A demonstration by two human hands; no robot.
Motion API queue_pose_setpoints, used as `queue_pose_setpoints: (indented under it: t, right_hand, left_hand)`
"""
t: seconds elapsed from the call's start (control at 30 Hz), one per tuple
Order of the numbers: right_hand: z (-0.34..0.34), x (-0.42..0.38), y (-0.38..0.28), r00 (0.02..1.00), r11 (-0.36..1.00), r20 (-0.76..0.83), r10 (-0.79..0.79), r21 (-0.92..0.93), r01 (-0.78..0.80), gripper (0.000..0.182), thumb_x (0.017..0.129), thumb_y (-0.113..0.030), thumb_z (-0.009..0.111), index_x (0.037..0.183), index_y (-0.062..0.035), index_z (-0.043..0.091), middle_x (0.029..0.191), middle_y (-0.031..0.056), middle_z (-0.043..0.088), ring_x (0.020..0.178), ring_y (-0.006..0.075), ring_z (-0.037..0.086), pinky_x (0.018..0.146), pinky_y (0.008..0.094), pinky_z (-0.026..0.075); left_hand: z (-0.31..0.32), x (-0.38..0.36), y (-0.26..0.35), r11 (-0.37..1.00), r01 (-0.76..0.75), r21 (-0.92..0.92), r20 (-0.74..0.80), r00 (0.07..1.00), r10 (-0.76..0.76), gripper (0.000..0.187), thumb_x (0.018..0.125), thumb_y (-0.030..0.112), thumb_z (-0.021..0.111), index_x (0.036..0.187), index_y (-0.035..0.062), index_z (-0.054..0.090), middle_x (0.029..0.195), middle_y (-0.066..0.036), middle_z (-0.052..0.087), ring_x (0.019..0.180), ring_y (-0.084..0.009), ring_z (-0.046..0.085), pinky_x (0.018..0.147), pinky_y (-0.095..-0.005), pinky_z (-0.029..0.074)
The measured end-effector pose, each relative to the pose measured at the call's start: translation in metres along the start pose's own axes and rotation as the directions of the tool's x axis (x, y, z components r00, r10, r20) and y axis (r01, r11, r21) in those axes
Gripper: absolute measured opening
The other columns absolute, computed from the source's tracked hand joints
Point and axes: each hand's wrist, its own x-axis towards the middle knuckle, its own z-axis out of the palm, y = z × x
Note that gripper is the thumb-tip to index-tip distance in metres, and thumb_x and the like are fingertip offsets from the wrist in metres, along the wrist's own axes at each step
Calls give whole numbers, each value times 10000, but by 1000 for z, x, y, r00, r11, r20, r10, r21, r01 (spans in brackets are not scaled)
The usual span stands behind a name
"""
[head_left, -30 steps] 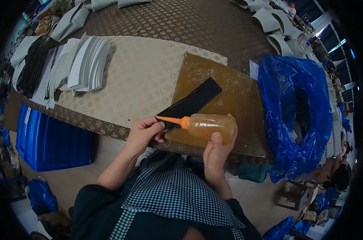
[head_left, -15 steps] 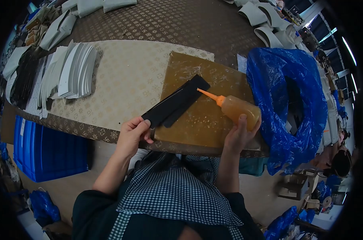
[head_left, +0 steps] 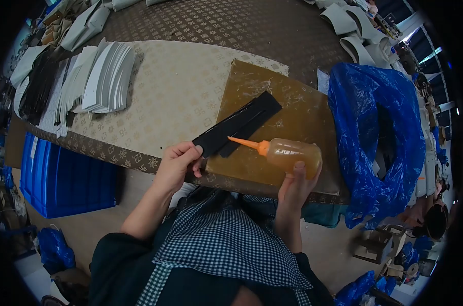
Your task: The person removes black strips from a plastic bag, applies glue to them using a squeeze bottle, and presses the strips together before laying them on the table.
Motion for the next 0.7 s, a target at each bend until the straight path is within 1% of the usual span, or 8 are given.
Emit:
queue_pose_setpoints:
  t: [0.07, 0.17, 0.27, 0.37, 0.4, 0.5, 0.6, 0.7]
  right_hand:
    - [8, -12, -2, 998, 998, 11, 56, 19, -57, 700, 775, -121, 698, 1369, -60, 331, 1214, 92, 466, 1129, 211, 506, 984, 356, 450]
    - [16, -27, -5, 989, 990, 50, 136, 19, -137, 730, 768, -178, 720, 1370, -55, 326, 1222, 93, 461, 1142, 231, 503, 996, 371, 443]
    - [16, -30, -7, 980, 985, 115, 163, 42, -169, 769, 760, -233, 734, 1377, -41, 318, 1230, 109, 471, 1156, 254, 505, 1009, 399, 435]
    - [7, -14, -5, 984, 985, 150, 100, 124, -119, 805, 757, -285, 749, 1384, -29, 314, 1239, 129, 487, 1169, 272, 505, 1012, 421, 432]
    - [5, -8, -5, 989, 985, 132, 73, 146, -92, 801, 768, -288, 754, 1389, -28, 320, 1245, 136, 499, 1172, 268, 510, 1008, 425, 434]
    - [-11, 14, 1, 998, 990, 68, 6, 139, -16, 797, 778, -298, 759, 1390, -30, 324, 1250, 129, 498, 1176, 250, 510, 1004, 425, 437]
    - [-23, 26, 11, 1000, 982, 30, -4, 189, -2, 786, 781, -287, 760, 1390, -33, 332, 1253, 119, 499, 1171, 238, 516, 1003, 425, 440]
    - [-22, 26, 11, 1000, 977, 22, -15, 214, 9, 800, 771, -306, 771, 1386, -36, 337, 1254, 112, 500, 1167, 242, 519, 1002, 423, 443]
  left_hand:
    - [1, 0, 0, 1000, 7, -3, -6, 1000, -7, 201, 925, 146, 557, 757, 37, 583, 597, -13, 533, 499, -87, 498, 473, -226, 446]
    - [0, 0, 1, 1000, 10, -18, -4, 1000, -10, 212, 925, 151, 554, 745, 41, 576, 593, -16, 530, 494, -90, 489, 461, -225, 419]
    - [0, 3, 6, 999, 21, -40, 18, 1000, -20, 208, 917, 154, 563, 735, 54, 568, 586, -14, 522, 491, -89, 476, 454, -224, 394]
    - [1, 14, 24, 1000, -17, -25, 13, 1000, 17, 203, 906, 164, 574, 726, 70, 561, 583, -10, 514, 493, -89, 470, 454, -224, 376]
    - [1, 20, 32, 999, -36, -14, 6, 999, 36, 202, 902, 168, 578, 723, 76, 558, 582, -9, 512, 494, -89, 469, 454, -225, 372]
    - [2, 52, 59, 991, -135, -11, -85, 987, 134, 222, 910, 182, 565, 714, 86, 521, 591, -14, 494, 487, -115, 462, 449, -240, 367]
    - [-7, 98, 83, 970, -242, 12, -182, 954, 240, 214, 906, 187, 572, 726, 83, 523, 601, -10, 499, 496, -112, 471, 453, -249, 383]
    - [-24, 141, 99, 941, -337, 9, -272, 905, 327, 178, 905, 189, 576, 771, 75, 544, 616, -6, 503, 505, -108, 477, 458, -259, 399]
